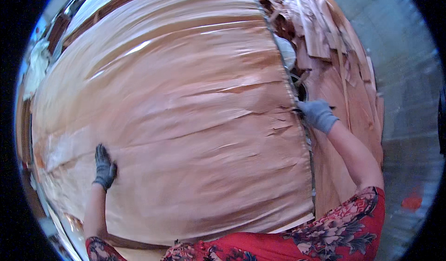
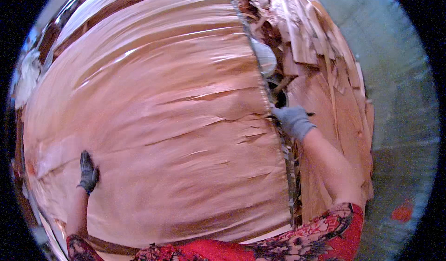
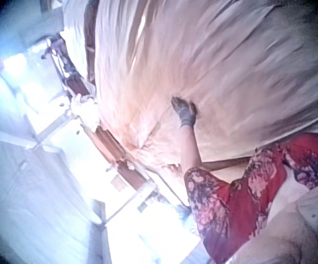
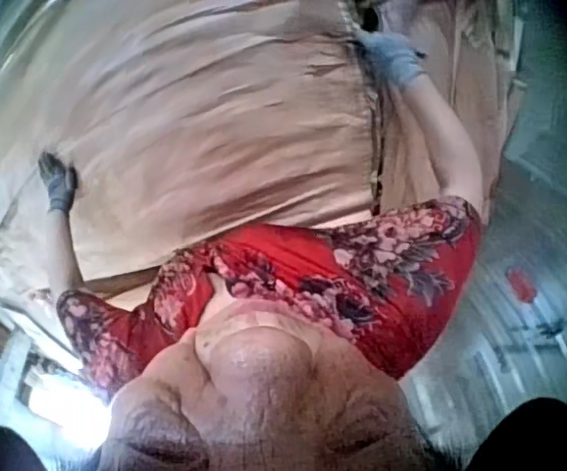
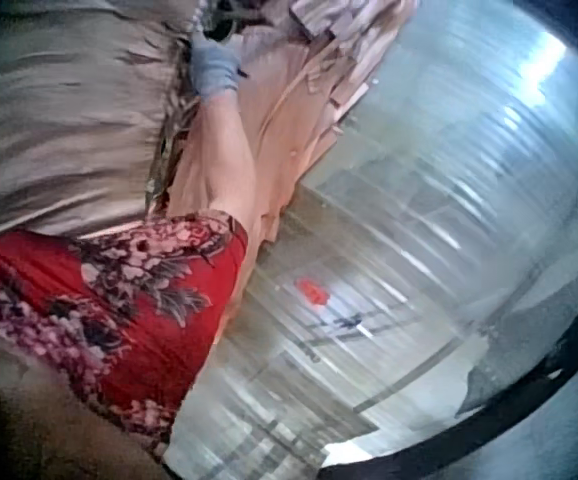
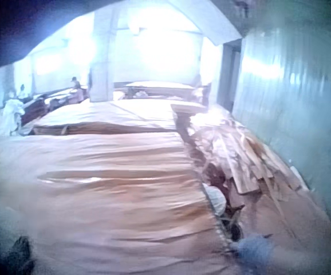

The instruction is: The person applies thin, translucent sheets of material onto a large curved wooden surface. They smooth the sheets by hand, use a utility knife to trim excess material, and secure the edges with strips of white tape.

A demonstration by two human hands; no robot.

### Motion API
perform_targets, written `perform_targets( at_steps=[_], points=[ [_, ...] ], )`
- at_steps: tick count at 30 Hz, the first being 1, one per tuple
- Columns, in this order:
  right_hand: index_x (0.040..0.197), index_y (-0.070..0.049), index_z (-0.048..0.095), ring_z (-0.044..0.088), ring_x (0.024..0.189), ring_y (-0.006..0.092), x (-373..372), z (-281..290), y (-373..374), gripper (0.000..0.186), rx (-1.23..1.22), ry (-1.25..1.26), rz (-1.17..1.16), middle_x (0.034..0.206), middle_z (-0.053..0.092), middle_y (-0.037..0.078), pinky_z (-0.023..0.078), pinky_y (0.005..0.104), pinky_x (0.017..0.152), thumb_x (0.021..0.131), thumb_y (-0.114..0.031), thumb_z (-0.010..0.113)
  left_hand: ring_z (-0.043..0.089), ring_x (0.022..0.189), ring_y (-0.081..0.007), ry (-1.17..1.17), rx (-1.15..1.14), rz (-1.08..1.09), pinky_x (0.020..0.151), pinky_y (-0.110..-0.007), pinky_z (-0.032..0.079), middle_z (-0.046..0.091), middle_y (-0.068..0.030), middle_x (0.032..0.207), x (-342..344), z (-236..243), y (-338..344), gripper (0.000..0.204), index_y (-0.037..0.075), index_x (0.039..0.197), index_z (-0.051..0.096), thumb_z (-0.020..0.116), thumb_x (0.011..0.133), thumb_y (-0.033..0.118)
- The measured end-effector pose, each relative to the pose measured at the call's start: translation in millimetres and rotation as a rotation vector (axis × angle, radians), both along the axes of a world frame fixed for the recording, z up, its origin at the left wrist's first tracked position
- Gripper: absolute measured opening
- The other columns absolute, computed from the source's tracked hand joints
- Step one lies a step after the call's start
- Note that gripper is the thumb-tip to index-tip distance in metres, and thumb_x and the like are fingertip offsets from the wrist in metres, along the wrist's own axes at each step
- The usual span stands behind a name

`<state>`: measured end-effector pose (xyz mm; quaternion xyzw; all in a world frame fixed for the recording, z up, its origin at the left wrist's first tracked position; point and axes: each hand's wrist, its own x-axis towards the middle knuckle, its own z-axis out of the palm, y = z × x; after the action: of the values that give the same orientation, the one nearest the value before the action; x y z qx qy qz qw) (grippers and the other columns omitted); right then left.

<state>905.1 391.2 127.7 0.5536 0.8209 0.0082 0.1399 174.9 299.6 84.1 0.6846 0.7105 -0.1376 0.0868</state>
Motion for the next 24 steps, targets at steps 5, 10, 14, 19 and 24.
perform_targets(
  at_steps=[5,10,14,19,24],
  points=[
    [0.098,-0.018,0.061,0.062,0.079,0.0288,55,5,-20,0.032,-0.169,-0.308,-0.102,0.088,0.063,0.012,0.047,0.0382,0.066,0.073,-0.001,0.054,0.009,0.135,-0.0367,-0.044,0.087,0.077,0.111,-0.041,0.004,0.015,-0.0241,0.144,15,7,2,0.072,-0.008,0.135,0.022,0.048,0.081,0.03],
    [0.117,-0.006,0.056,0.06,0.095,0.0227,51,-34,19,0.04,0.133,0.722,-0.263,0.11,0.061,0.013,0.046,0.0302,0.08,0.078,0.001,0.052,0.018,0.133,-0.0353,-0.146,0.335,0.037,0.111,-0.039,0.011,0.023,-0.0244,0.141,36,2,14,0.073,-0.007,0.133,0.028,0.05,0.079,0.037],
    [0.115,0.001,0.055,0.058,0.1,0.0232,-163,-12,90,0.039,0.106,0.78,0.106,0.112,0.059,0.015,0.045,0.0309,0.085,0.076,-0.003,0.06,0.015,0.134,-0.0376,-0.096,0.366,-0.03,0.111,-0.041,0.008,0.019,-0.0266,0.142,20,-14,-5,0.081,-0.009,0.133,0.025,0.052,0.074,0.039],
    [0.116,-0.001,0.054,0.051,0.113,0.0293,-365,-16,116,0.05,0.105,0.819,0.282,0.126,0.048,0.019,0.043,0.0356,0.091,0.072,-0.016,0.07,0.011,0.134,-0.0379,-0.185,0.454,0.044,0.111,-0.039,0.008,0.019,-0.0268,0.141,30,-8,-7,0.085,-0.01,0.134,0.022,0.054,0.074,0.041],
    [0.113,-0.004,0.053,0.054,0.104,0.0339,-423,-40,104,0.05,0.037,0.594,0.153,0.128,0.046,0.019,0.047,0.0385,0.083,0.07,-0.024,0.07,0.009,0.135,-0.0376,-0.277,0.477,0.053,0.111,-0.039,0.01,0.021,-0.0245,0.141,31,-5,-17,0.088,-0.009,0.134,0.023,0.059,0.073,0.043]
  ],
)
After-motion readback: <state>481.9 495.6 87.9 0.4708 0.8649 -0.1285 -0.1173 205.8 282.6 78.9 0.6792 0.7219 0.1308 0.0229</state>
